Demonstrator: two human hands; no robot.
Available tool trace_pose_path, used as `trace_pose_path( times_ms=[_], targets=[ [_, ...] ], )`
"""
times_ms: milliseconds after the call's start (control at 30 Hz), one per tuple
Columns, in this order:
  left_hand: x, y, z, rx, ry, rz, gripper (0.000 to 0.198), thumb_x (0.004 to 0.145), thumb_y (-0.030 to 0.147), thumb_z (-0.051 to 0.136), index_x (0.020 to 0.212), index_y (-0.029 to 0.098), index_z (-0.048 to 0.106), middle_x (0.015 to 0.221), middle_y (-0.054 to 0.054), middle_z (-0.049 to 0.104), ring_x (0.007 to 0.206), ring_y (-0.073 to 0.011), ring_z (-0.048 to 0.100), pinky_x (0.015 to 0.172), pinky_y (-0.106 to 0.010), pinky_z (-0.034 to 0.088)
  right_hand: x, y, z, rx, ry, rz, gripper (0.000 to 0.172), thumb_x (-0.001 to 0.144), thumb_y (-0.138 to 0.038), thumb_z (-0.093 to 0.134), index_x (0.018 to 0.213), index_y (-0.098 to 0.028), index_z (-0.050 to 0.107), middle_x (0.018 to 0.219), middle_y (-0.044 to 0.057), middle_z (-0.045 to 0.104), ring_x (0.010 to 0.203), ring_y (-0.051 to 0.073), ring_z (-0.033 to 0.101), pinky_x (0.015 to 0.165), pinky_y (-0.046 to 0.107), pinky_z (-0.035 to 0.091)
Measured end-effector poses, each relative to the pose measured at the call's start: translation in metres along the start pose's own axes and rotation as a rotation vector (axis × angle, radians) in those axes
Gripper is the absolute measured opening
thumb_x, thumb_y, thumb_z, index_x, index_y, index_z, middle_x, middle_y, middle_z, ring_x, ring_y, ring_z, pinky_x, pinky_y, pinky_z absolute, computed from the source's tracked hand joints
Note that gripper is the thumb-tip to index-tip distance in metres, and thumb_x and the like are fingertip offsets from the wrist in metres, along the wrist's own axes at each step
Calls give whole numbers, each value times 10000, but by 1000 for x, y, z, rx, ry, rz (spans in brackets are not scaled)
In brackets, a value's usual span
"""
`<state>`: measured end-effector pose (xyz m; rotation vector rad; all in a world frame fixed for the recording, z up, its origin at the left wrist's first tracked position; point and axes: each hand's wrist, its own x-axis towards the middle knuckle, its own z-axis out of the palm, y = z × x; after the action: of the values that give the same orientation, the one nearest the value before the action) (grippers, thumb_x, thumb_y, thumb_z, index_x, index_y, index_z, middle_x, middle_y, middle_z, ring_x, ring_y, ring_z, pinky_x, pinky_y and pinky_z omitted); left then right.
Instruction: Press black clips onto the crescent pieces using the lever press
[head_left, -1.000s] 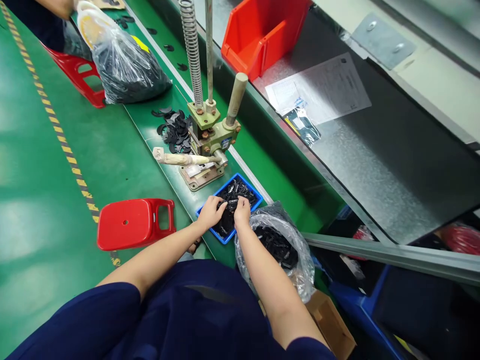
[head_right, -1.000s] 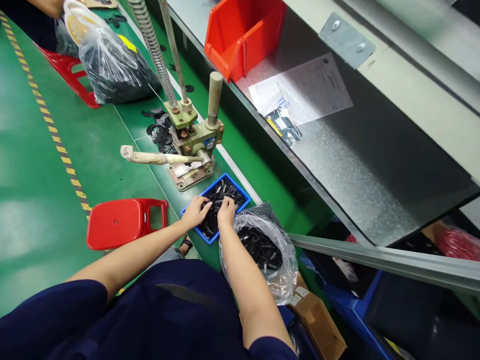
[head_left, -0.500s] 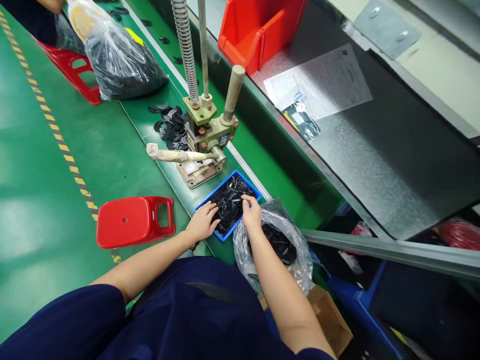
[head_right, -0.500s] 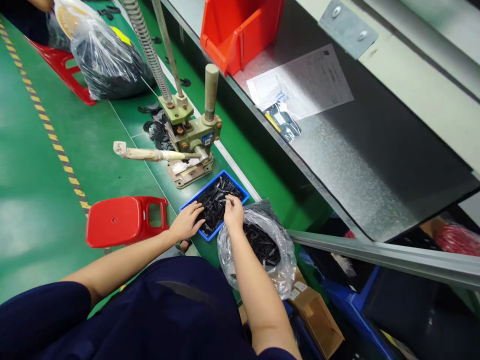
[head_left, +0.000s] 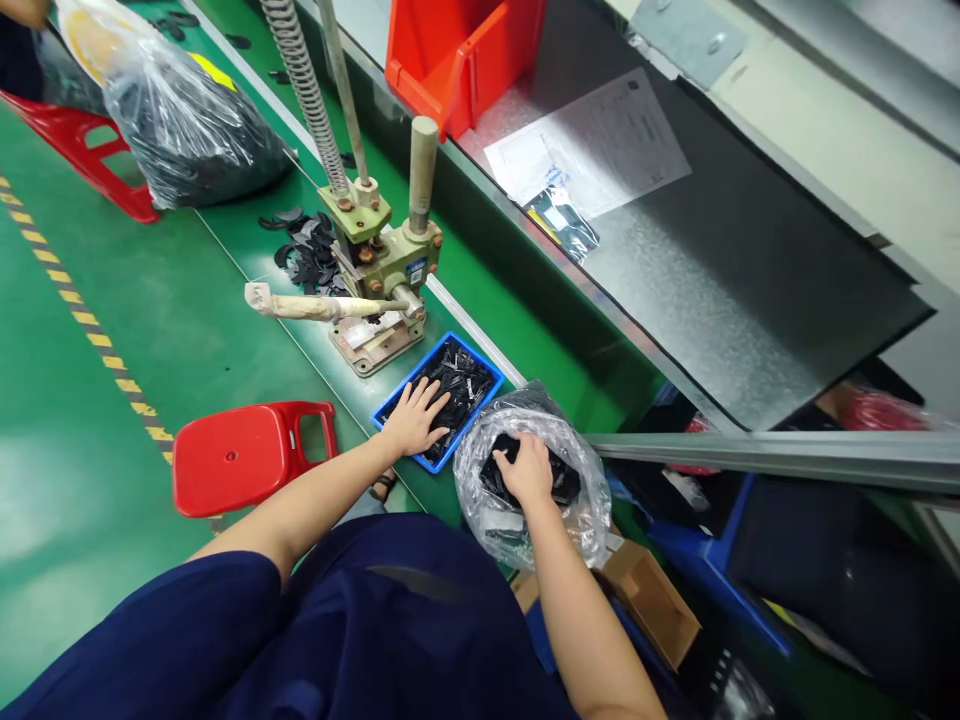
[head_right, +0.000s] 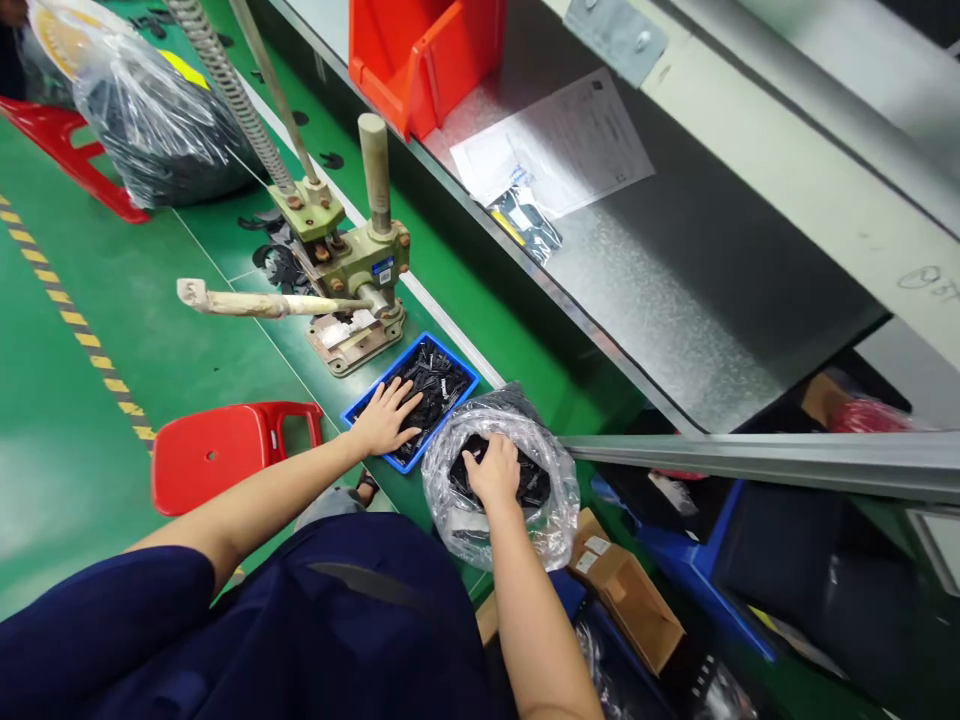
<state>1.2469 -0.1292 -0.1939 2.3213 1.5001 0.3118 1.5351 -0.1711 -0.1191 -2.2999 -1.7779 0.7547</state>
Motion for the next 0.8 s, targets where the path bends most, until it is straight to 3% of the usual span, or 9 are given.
trace_pose_path(
  times_ms=[67,167,233,300,467,567,667,800],
  targets=[
    [15,-1,1,25,-21,8,841,1007,632,554,1679,145,423,1785,-194,265,1670,-455,126,1332,-672,115,-8,0,3,-71,-27,56,565,873,-467,669,1367,-212,568,1479,180,548,1462,372,456,1246,563,379],
    [31,0,0,49,-44,16,877,999,676,532,1673,124,431,1783,-193,274,1670,-464,107,1335,-673,93,-21,4,4,-159,-85,119,826,832,-553,723,1524,-207,434,1652,199,369,1582,415,306,1276,635,321],
    [33,1,0,54,-46,17,886,995,683,534,1674,123,431,1782,-196,275,1669,-469,104,1332,-680,91,-29,8,5,-198,-146,141,1014,769,-596,782,1607,-253,323,1739,175,229,1622,430,240,1263,677,328],
    [24,2,1,57,-47,22,867,1002,663,534,1675,127,428,1783,-201,265,1668,-467,116,1324,-693,102,-34,11,7,-223,-204,153,1100,733,-592,815,1638,-305,259,1773,146,146,1622,427,255,1228,678,380],
    [-23,-3,3,58,-36,27,751,1047,609,481,1661,177,465,1761,-182,334,1669,-430,162,1329,-672,139,-40,11,12,-237,-258,175,956,789,-531,767,1611,-337,319,1772,138,68,1525,419,428,1156,604,472],
    [-37,-7,3,51,-31,44,747,1046,605,488,1656,175,475,1748,-182,364,1671,-413,171,1343,-636,151,-41,7,16,-232,-275,155,1010,758,-537,803,1621,-385,302,1781,114,-21,1553,424,392,1156,579,472],
    [-28,-7,5,51,-35,37,745,1037,610,510,1649,185,487,1752,-183,352,1665,-423,191,1337,-651,156,-39,2,20,-241,-258,155,1032,755,-494,815,1632,-404,278,1781,110,-77,1552,430,385,1159,578,461],
    [-5,-4,6,57,-46,30,774,1012,623,564,1654,199,479,1762,-187,330,1664,-436,184,1327,-679,151,-36,-2,21,-240,-209,178,810,800,-460,758,1534,-360,431,1741,130,86,1485,411,464,1150,563,462]
  ],
)
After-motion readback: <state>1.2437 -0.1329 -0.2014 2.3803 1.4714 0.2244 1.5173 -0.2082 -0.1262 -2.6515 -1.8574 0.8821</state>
